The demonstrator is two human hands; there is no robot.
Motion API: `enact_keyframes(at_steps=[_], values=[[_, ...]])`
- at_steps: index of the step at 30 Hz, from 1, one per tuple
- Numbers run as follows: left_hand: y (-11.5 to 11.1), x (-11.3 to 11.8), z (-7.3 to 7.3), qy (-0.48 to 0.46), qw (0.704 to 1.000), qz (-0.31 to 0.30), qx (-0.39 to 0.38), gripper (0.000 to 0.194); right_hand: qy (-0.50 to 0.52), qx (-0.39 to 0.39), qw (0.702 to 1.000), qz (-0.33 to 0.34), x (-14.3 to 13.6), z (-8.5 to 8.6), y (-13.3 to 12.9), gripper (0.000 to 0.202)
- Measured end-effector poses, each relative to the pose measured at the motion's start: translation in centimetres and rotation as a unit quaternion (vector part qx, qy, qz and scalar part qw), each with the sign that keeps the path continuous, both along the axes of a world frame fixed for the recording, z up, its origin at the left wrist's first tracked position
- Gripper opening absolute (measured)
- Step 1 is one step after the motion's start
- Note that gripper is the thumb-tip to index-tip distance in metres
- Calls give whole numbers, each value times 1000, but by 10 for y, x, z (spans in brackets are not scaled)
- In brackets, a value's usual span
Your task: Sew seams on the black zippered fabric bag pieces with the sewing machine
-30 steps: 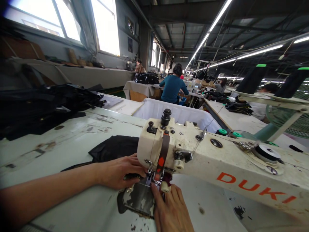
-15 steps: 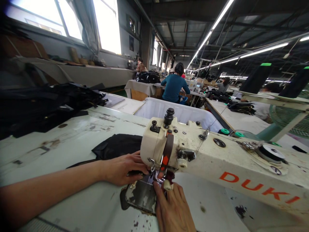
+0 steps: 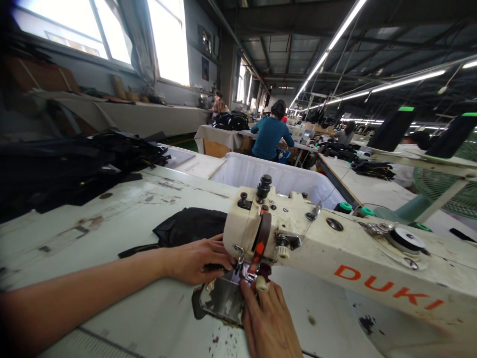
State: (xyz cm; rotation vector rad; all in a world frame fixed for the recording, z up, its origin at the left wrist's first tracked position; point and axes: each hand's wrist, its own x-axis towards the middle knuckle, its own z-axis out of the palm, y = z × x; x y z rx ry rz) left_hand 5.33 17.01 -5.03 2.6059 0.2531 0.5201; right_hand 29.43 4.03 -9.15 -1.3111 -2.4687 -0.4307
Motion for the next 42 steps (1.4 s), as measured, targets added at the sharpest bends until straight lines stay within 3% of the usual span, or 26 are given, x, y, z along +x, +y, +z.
enact_keyframes(at_steps=[7,10,15,19,22,23,26,28,31,36,42], values=[[2,3,0,-14,1000,15,-11,20,56,-30,997,-34,-15,14,-4,32],[-6,-7,1,-10,1000,21,-20,17,57,-32,997,-46,-15,23,-10,28],[-57,-58,12,13,997,57,-51,48,110,-11,991,-73,-21,18,-41,25],[-111,-99,29,97,992,74,-39,83,201,-62,976,-55,-53,12,-71,29],[-138,-118,30,156,983,96,-7,101,221,-120,968,-16,-80,17,-80,39],[-144,-123,26,158,981,112,-1,95,217,-139,966,0,-86,20,-81,44],[-157,-134,14,104,986,128,9,47,213,-192,957,46,-101,31,-78,54],[-163,-137,12,51,987,155,5,36,232,-215,946,67,-108,41,-76,53],[-170,-133,28,19,972,231,-39,34,312,-205,924,86,-118,58,-73,43],[-177,-115,68,29,958,260,-113,26,439,-150,882,86,-130,78,-74,11],[-180,-105,86,44,951,281,-123,22,470,-148,866,84,-127,82,-79,12]])
